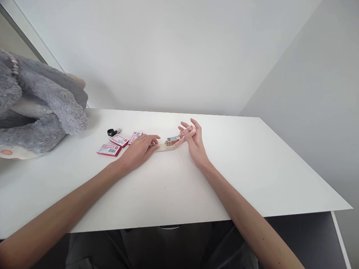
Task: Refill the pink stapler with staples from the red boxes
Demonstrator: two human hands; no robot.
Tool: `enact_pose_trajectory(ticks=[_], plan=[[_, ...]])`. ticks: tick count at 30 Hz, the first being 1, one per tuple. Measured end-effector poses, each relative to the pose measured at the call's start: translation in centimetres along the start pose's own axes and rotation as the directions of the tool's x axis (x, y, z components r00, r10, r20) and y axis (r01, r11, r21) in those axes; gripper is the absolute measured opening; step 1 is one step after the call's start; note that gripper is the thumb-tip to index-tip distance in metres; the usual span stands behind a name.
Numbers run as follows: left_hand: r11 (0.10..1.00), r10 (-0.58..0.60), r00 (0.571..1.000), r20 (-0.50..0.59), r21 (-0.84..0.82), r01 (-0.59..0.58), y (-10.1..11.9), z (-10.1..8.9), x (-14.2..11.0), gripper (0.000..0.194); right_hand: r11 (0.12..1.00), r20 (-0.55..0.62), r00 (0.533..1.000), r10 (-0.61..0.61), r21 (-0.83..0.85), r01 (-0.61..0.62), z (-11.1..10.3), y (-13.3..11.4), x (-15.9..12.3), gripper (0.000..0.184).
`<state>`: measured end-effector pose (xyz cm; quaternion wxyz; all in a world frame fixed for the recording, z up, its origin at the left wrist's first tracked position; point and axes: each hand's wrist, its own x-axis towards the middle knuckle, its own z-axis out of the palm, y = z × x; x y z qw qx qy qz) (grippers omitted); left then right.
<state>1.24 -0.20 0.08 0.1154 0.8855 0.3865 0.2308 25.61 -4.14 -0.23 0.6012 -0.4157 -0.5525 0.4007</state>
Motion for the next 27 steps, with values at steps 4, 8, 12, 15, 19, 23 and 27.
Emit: enact_pose_trajectory(ticks=[4, 8, 12, 15, 19, 23, 27], plan=[[0.999, 0.028, 0.999, 0.019, -0.018, -0.028, 0.3, 0.0, 0.0, 0.03, 0.999, 0.065, 0.997, -0.037, -0.021, 0.038, 0.3, -0.3, -0.2, 0.065], [0.999, 0.048, 0.998, 0.042, -0.011, -0.047, 0.3, 0.0, 0.0, 0.03, 0.993, 0.117, 0.99, -0.079, -0.076, 0.088, 0.6, -0.4, -0.3, 0.069], [0.997, 0.078, 0.995, 0.058, -0.018, -0.077, 0.0, 0.1, 0.0, 0.029, 0.981, 0.176, 0.977, -0.123, -0.124, 0.146, 1.0, 0.1, -0.5, 0.066], [0.991, 0.132, 0.99, 0.047, -0.039, -0.13, -0.1, 0.2, 0.0, 0.028, 0.978, 0.201, 0.974, -0.107, -0.154, 0.139, 1.1, 0.4, -0.8, 0.053], [0.983, 0.178, 0.983, 0.051, -0.06, -0.175, -0.1, 0.3, 0.0, 0.027, 0.964, 0.207, 0.976, -0.062, -0.241, 0.112, 1.0, 0.2, -1.1, 0.044], [0.981, 0.189, 0.981, 0.051, -0.06, -0.185, 0.0, 0.2, 0.0, 0.027, 0.951, 0.217, 0.974, -0.06, -0.285, 0.122, 0.9, -0.1, -1.3, 0.043], [0.979, 0.198, 0.98, 0.014, -0.056, -0.197, 0.0, 0.3, -0.1, 0.024, 0.941, 0.226, 0.973, -0.051, -0.315, 0.122, 1.1, -0.5, -1.4, 0.046]])
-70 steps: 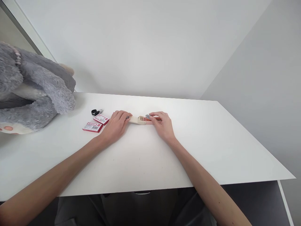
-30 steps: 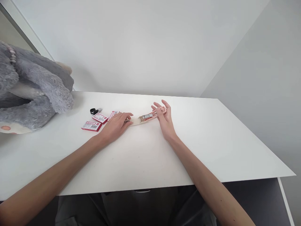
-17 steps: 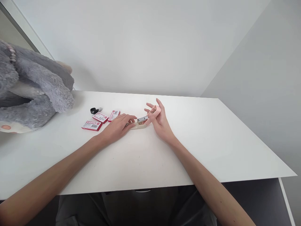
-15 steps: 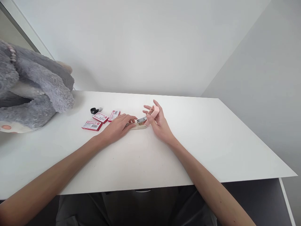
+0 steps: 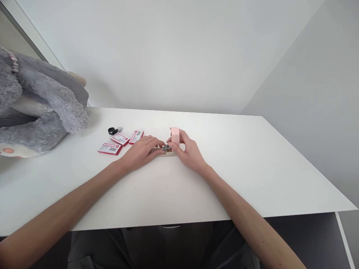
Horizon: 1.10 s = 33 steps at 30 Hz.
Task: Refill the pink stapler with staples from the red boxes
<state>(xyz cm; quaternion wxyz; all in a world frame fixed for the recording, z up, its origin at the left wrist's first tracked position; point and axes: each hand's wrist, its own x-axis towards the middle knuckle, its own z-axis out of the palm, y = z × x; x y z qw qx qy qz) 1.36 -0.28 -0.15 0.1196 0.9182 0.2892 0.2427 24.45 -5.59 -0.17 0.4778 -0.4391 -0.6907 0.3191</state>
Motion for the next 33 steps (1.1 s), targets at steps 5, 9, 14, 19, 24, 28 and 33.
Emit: enact_pose_trajectory(ticks=[5, 9, 14, 19, 24, 28, 33], plan=[[0.999, 0.038, 0.999, -0.021, 0.033, -0.038, 0.2, 0.0, 0.0, 0.023, 1.0, 0.011, 1.0, 0.004, -0.012, -0.004, 0.0, -0.3, 0.0, 0.047], [0.999, 0.033, 0.999, -0.029, 0.017, -0.032, 0.5, -0.2, 0.0, 0.025, 1.0, 0.006, 1.0, 0.003, -0.027, -0.003, -0.1, -0.4, 0.0, 0.048], [0.998, -0.05, 0.998, -0.024, -0.045, 0.049, 0.8, -0.4, 0.0, 0.029, 0.997, -0.024, 1.0, 0.015, -0.077, -0.017, -0.2, -0.4, 0.0, 0.051], [0.989, -0.095, 0.995, -0.041, -0.116, 0.089, 1.0, -0.7, 0.0, 0.027, 0.995, -0.028, 1.0, 0.006, -0.1, -0.009, -0.3, -0.3, 0.0, 0.049], [0.976, -0.128, 0.99, -0.064, -0.185, 0.114, 1.3, -0.8, 0.0, 0.027, 0.989, -0.002, 1.0, 0.009, -0.15, -0.01, -0.3, -0.2, -0.1, 0.051], [0.981, -0.128, 0.988, -0.09, -0.161, 0.113, 1.2, -0.7, 0.0, 0.027, 0.971, 0.02, 0.999, -0.036, -0.235, 0.039, -0.1, 0.2, -0.2, 0.049], [0.975, -0.162, 0.984, -0.069, -0.164, 0.149, 1.0, -0.5, 0.0, 0.03, 0.969, 0.021, 0.999, -0.038, -0.242, 0.043, 0.0, 0.3, -0.3, 0.048]])
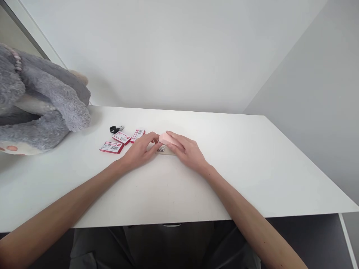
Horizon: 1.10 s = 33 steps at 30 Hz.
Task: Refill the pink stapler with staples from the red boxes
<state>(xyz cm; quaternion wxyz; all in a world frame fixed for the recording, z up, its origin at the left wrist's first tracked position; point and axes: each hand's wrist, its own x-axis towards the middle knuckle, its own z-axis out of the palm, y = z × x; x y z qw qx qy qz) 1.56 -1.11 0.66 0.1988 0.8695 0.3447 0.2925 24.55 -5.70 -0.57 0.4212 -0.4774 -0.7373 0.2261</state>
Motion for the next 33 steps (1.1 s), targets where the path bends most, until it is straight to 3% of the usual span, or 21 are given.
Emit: enact_pose_trajectory(ticks=[4, 6, 11, 14, 20, 28, 33], plan=[[1.0, -0.027, 0.999, -0.025, -0.011, 0.027, -0.1, 0.2, -0.1, 0.029, 1.0, 0.004, 1.0, 0.019, 0.0, -0.019, -0.1, 0.0, 0.1, 0.049], [1.0, -0.013, 0.997, -0.071, 0.011, 0.013, -0.2, 0.3, -0.2, 0.043, 1.0, 0.001, 1.0, 0.03, 0.0, -0.03, -0.2, -0.1, 0.2, 0.049], [0.977, 0.18, 0.971, -0.155, 0.144, -0.158, 0.0, -0.1, -0.1, 0.069, 0.998, -0.014, 0.999, 0.043, -0.037, -0.043, -0.2, 0.0, 0.3, 0.051], [0.948, 0.26, 0.96, -0.107, 0.218, -0.233, 0.2, -0.4, 0.0, 0.072, 0.996, 0.0, 0.999, 0.037, -0.08, -0.037, 0.0, 0.3, 0.4, 0.051], [0.948, 0.218, 0.975, 0.041, 0.229, -0.222, -0.1, -0.1, 0.0, 0.08, 0.986, -0.027, 0.999, 0.033, -0.163, -0.037, 0.4, 0.9, 0.5, 0.052], [0.962, 0.19, 0.98, 0.057, 0.19, -0.198, -0.4, 0.0, 0.1, 0.085, 0.976, -0.042, 0.998, 0.05, -0.21, -0.057, 0.8, 0.6, 0.6, 0.054], [0.951, 0.179, 0.983, 0.029, 0.25, -0.181, -0.6, 0.1, 0.0, 0.08, 0.991, -0.038, 0.997, 0.065, -0.115, -0.069, 1.2, 1.0, 0.5, 0.056]])
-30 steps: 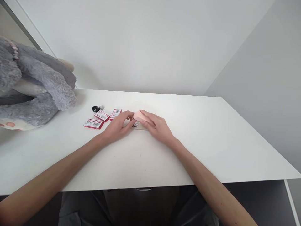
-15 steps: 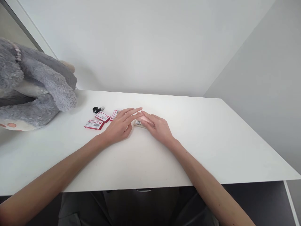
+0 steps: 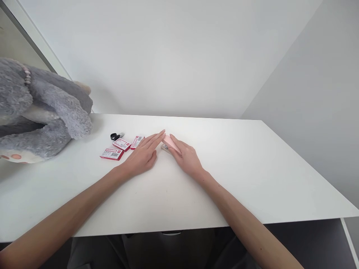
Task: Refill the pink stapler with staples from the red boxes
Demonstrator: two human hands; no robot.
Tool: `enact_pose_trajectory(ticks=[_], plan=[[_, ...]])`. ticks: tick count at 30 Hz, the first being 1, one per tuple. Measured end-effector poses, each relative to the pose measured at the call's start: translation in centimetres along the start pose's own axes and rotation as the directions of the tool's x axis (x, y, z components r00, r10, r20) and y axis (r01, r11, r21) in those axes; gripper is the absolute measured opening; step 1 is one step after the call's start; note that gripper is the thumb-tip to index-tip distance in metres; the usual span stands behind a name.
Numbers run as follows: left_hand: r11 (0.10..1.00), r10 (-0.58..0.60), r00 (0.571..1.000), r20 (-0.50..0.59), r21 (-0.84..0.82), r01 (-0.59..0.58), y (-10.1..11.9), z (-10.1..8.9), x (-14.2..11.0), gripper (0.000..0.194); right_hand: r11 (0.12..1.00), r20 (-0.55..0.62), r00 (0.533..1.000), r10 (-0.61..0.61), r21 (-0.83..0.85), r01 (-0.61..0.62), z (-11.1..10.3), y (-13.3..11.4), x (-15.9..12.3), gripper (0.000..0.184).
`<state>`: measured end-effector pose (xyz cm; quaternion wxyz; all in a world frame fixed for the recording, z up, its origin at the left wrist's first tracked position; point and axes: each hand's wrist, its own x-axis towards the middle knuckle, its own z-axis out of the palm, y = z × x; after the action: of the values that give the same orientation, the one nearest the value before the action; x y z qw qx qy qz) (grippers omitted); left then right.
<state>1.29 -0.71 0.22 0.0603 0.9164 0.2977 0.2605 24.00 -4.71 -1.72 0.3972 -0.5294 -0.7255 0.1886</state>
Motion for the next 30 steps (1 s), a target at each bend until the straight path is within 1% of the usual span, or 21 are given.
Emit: enact_pose_trajectory(ticks=[3, 5, 7, 9, 11, 13, 15, 17, 19, 22, 24, 26, 28, 30], plan=[[0.99, -0.12, 0.989, -0.082, 0.071, 0.125, -0.4, 0.1, -0.1, 0.073, 0.997, 0.017, 1.0, 0.01, 0.073, -0.011, 0.0, 0.1, 0.0, 0.06], [0.969, -0.209, 0.965, -0.161, 0.099, 0.226, -0.8, 0.3, -0.2, 0.068, 0.992, 0.046, 0.999, 0.007, 0.125, -0.013, -0.2, 0.1, 0.0, 0.064], [0.951, -0.265, 0.944, -0.196, 0.108, 0.289, -1.3, 0.6, -0.4, 0.066, 0.985, 0.079, 0.996, 0.037, 0.164, -0.05, -0.3, -0.1, 0.0, 0.07], [0.935, -0.31, 0.932, -0.187, 0.116, 0.334, -1.7, 0.9, -0.6, 0.066, 0.978, 0.094, 0.992, 0.09, 0.182, -0.106, -0.3, -0.3, 0.0, 0.08], [0.92, -0.352, 0.923, -0.157, 0.121, 0.372, -1.9, 1.2, -0.7, 0.066, 0.97, 0.084, 0.988, 0.127, 0.195, -0.141, -0.2, -0.5, 0.0, 0.087], [0.905, -0.389, 0.912, -0.127, 0.13, 0.404, -1.9, 1.2, -0.8, 0.064, 0.958, 0.053, 0.985, 0.165, 0.228, -0.173, -0.1, -0.7, -0.1, 0.085], [0.892, -0.421, 0.902, -0.095, 0.141, 0.431, -1.8, 1.1, -0.7, 0.062, 0.935, 0.005, 0.973, 0.232, 0.276, -0.224, -0.1, -1.0, -0.1, 0.077], [0.885, -0.439, 0.896, -0.066, 0.141, 0.444, -1.6, 0.9, -0.7, 0.062, 0.913, -0.059, 0.954, 0.295, 0.31, -0.263, -0.2, -1.1, -0.1, 0.066], [0.894, -0.431, 0.901, -0.045, 0.117, 0.433, -1.3, 0.7, -0.6, 0.062, 0.903, -0.12, 0.931, 0.344, 0.315, -0.293, -0.3, -1.1, 0.1, 0.056], [0.913, -0.409, 0.912, -0.034, -0.005, 0.409, -0.7, 0.5, -0.5, 0.063, 0.892, -0.164, 0.904, 0.396, 0.303, -0.336, -0.6, -0.9, 0.3, 0.048], [0.915, -0.395, 0.918, -0.027, -0.105, 0.39, -0.3, 0.4, -0.6, 0.063, 0.891, -0.164, 0.9, 0.403, 0.297, -0.344, -0.6, -0.7, 0.4, 0.045], [0.918, -0.37, 0.929, -0.023, -0.163, 0.362, 0.0, 0.4, -0.5, 0.061, 0.891, -0.147, 0.904, 0.402, 0.291, -0.349, -0.6, -0.6, 0.4, 0.043], [0.927, -0.343, 0.938, -0.043, -0.176, 0.331, 0.1, 0.2, -0.4, 0.055, 0.889, -0.109, 0.907, 0.407, 0.277, -0.365, -0.6, -0.7, 0.4, 0.043], [0.933, -0.342, 0.934, -0.103, -0.155, 0.324, 0.0, 0.1, -0.2, 0.046, 0.89, -0.075, 0.912, 0.404, 0.264, -0.372, -0.5, -0.8, 0.4, 0.043]])
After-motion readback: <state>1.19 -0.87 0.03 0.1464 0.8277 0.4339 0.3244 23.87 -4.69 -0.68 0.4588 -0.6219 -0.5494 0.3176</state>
